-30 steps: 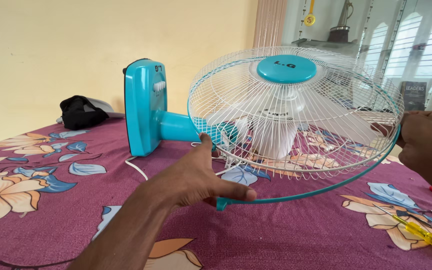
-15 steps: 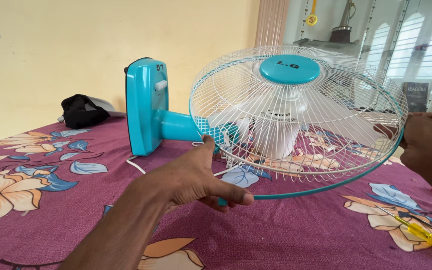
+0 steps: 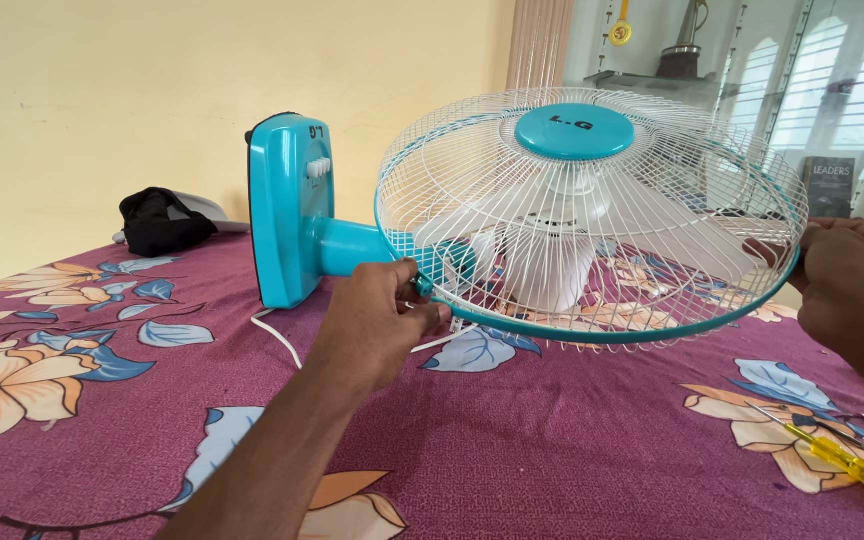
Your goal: The person reassembles a small electric fan on a table. They attach the front wire cage to the fan head, then fit a blue plastic ring around the cage and secure it with a small fastener using a screwdriver.
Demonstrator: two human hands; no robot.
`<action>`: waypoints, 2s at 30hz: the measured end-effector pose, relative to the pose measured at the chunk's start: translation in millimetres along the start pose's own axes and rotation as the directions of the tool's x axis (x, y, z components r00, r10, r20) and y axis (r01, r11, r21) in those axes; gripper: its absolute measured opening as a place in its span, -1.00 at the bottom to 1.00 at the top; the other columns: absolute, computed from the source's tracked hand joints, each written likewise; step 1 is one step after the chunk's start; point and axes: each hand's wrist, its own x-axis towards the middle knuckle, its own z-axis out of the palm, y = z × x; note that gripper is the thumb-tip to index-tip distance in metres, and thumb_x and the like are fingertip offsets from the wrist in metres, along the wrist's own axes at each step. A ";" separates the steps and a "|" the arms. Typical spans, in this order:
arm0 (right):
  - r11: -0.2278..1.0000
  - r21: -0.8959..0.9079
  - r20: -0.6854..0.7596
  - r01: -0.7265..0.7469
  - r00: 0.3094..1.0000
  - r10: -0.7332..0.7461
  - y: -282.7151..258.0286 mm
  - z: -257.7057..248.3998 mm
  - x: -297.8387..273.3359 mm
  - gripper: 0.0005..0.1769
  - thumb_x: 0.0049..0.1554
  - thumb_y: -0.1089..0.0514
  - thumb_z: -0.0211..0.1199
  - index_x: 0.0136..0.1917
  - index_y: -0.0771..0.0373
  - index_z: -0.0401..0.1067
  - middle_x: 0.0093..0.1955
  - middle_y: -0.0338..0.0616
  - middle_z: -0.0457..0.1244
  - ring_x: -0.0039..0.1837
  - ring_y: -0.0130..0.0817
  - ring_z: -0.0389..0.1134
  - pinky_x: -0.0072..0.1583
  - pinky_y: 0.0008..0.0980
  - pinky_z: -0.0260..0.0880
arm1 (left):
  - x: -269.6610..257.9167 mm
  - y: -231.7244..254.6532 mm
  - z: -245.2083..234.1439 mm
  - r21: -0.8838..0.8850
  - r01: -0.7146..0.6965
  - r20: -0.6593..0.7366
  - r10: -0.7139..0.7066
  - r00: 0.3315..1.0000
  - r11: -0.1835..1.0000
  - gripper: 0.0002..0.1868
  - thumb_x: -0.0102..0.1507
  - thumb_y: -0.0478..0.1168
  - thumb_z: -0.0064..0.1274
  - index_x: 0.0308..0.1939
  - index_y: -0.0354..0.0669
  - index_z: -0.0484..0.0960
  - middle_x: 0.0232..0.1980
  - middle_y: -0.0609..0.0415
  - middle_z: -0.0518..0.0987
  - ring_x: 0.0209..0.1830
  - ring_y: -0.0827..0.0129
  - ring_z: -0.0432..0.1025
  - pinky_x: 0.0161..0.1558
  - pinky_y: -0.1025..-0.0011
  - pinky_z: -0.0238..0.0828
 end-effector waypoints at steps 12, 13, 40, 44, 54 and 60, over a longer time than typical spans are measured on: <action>0.939 -0.218 -0.058 -0.266 0.964 0.260 -27.4 -0.4 -19.9 -0.66 0.39 0.14 -0.03 0.36 -0.02 0.43 0.26 -0.37 0.29 0.28 -0.32 0.21 0.31 -0.20 0.16 | -5.3 1.2 34.1 0.208 -0.133 -0.406 0.209 0.890 0.969 -0.65 0.32 -0.16 0.11 0.08 -0.35 0.59 -0.31 -0.28 0.65 -0.30 -0.09 0.59 -0.27 -0.02 0.44; 0.916 -0.273 -0.071 -0.294 0.956 0.285 -30.7 -1.6 -24.2 -0.63 0.39 0.11 -0.01 0.38 -0.10 0.45 0.27 -0.45 0.28 0.30 -0.34 0.16 0.32 -0.15 0.09 | -5.0 1.6 37.1 0.219 -0.124 -0.427 0.209 0.880 0.968 -0.65 0.32 -0.16 0.11 0.08 -0.35 0.60 -0.30 -0.29 0.65 -0.28 -0.11 0.59 -0.25 -0.04 0.44; 0.856 0.340 0.148 -0.389 0.921 0.360 -83.5 48.2 -140.5 -0.42 0.36 -0.03 -0.17 0.54 0.24 -0.09 0.47 0.25 0.00 0.47 0.17 0.23 0.40 0.12 0.34 | -15.6 77.7 109.7 0.007 -0.399 -0.620 0.317 0.717 0.917 -0.74 0.18 -0.18 0.33 -0.26 -0.31 0.63 -0.33 -0.12 0.70 -0.38 0.18 0.64 -0.33 0.22 0.55; 0.867 0.355 0.206 -0.351 0.933 0.294 -73.2 49.1 -123.1 -0.49 0.39 0.00 -0.21 0.49 0.29 -0.06 0.43 0.26 0.04 0.46 0.17 0.25 0.41 0.09 0.30 | -5.9 87.5 126.0 -0.058 -0.341 -0.643 0.226 0.732 0.938 -0.71 0.17 -0.16 0.33 -0.21 -0.30 0.64 -0.23 -0.12 0.71 -0.30 0.19 0.65 -0.27 0.25 0.59; 0.863 0.373 0.196 -0.340 0.938 0.285 -52.3 38.9 -125.3 -0.58 0.34 0.20 0.00 0.41 0.39 0.11 0.34 0.19 0.10 0.31 -0.07 0.30 0.34 -0.24 0.42 | 0.6 71.1 137.0 -0.020 -0.426 -0.759 0.264 0.595 0.904 -0.75 0.32 -0.17 0.20 -0.11 -0.32 0.57 -0.18 -0.14 0.68 -0.17 0.13 0.64 -0.13 0.19 0.57; 0.946 0.132 0.289 -0.295 0.925 0.248 -46.6 15.2 -143.9 -0.67 0.27 0.26 0.06 0.28 0.39 0.31 0.16 0.06 0.28 0.11 -0.21 0.40 0.26 -0.32 0.51 | 8.1 60.4 120.6 -0.012 -0.314 -0.786 0.185 0.590 0.949 -0.74 0.36 -0.17 0.10 -0.05 -0.31 0.47 -0.19 -0.13 0.66 -0.24 0.05 0.61 -0.27 0.08 0.48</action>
